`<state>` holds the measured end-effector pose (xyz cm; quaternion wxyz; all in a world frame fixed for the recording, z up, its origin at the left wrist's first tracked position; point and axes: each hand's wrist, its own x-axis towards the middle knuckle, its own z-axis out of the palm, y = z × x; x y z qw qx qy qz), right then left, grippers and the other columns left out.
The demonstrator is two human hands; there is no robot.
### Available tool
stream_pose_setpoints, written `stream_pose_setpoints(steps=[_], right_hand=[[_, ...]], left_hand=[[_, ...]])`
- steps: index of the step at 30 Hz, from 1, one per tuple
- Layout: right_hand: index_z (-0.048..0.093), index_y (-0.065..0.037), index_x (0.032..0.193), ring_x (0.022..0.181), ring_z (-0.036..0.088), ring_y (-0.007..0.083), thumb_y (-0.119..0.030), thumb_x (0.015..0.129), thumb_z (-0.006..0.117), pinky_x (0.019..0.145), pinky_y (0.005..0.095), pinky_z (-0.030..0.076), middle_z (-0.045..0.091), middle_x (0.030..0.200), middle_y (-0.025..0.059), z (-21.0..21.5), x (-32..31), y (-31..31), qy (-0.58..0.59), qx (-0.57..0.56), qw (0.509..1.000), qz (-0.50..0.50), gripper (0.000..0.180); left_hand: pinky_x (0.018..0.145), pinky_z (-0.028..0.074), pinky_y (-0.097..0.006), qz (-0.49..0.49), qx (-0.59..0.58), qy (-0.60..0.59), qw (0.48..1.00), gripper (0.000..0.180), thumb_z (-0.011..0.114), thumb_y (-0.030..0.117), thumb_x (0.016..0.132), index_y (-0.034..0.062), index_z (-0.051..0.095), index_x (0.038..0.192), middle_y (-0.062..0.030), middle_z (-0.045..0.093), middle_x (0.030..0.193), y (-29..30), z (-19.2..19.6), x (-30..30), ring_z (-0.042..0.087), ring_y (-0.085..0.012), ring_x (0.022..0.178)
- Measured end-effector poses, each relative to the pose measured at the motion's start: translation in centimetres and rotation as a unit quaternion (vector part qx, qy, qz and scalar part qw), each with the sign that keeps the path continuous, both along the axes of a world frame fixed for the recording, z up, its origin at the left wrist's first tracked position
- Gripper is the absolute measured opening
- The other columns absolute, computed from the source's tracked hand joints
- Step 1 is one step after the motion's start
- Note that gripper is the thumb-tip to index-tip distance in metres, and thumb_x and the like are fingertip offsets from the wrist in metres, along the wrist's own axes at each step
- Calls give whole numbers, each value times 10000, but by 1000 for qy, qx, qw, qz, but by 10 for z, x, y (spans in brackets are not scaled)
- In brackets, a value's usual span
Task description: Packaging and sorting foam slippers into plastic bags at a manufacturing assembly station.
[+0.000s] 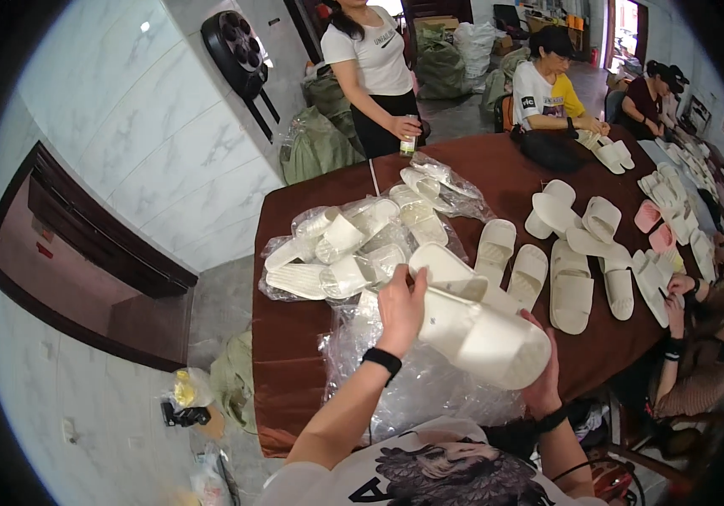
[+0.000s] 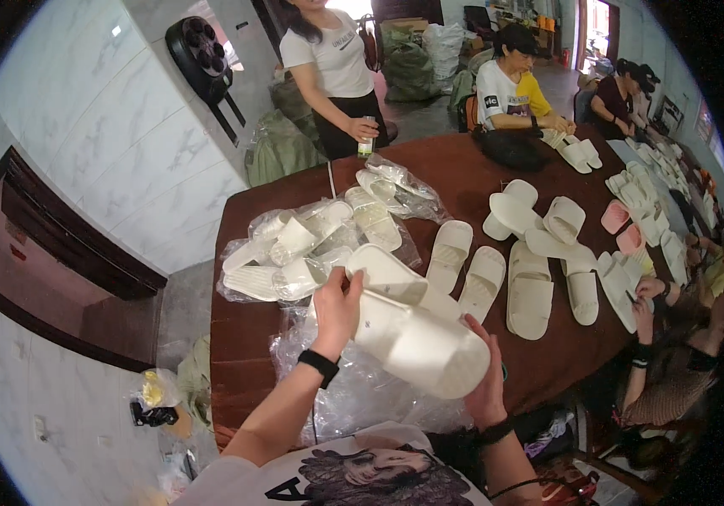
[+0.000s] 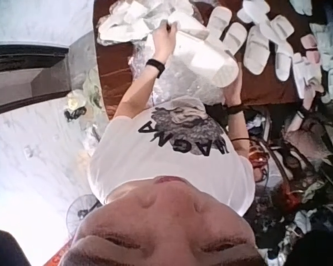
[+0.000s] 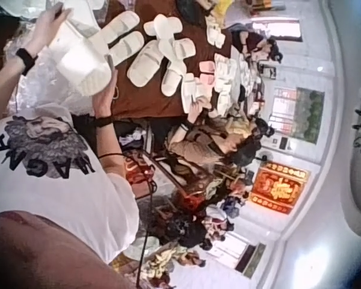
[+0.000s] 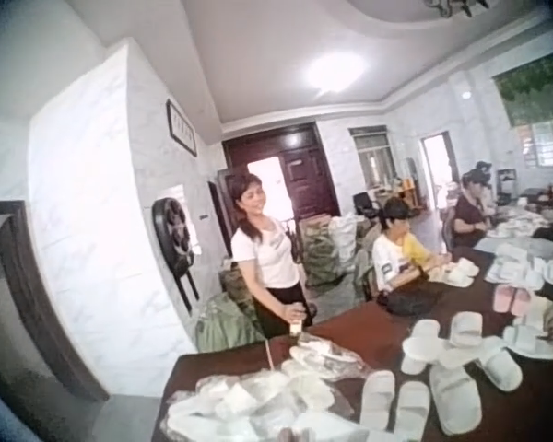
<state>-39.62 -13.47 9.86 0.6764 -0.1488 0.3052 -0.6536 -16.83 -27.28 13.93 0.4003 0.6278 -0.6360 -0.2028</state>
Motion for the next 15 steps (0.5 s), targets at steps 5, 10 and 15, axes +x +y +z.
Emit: stream_pose_setpoints(steps=[5,10,15], right_hand=[[286,-59,1472,1317,417,240,-471,977,422,1069,347,366,395,1448,132,-2,7,-28,313,-2,948,49,659],[218,-153,1515,1371,346,236,-337,966,466,1060,457,362,321,1508,86,29,-6,-45,31,-74,994,72,630],[421,-47,1354,1117,542,186,-228,921,580,817,335,504,534,1273,83,-21,5,-72,374,28,927,-11,496]], left_hand=[[623,483,-471,49,16,2,999,292,614,295,903,9,560,912,-186,648,709,-31,-37,-2,633,-386,658],[633,480,-472,53,-2,-35,998,287,610,286,904,4,558,900,-190,644,703,-63,-69,-6,628,-401,665],[592,478,-441,65,6,10,998,277,604,286,920,11,572,910,-166,642,682,-75,-87,-17,629,-344,610]])
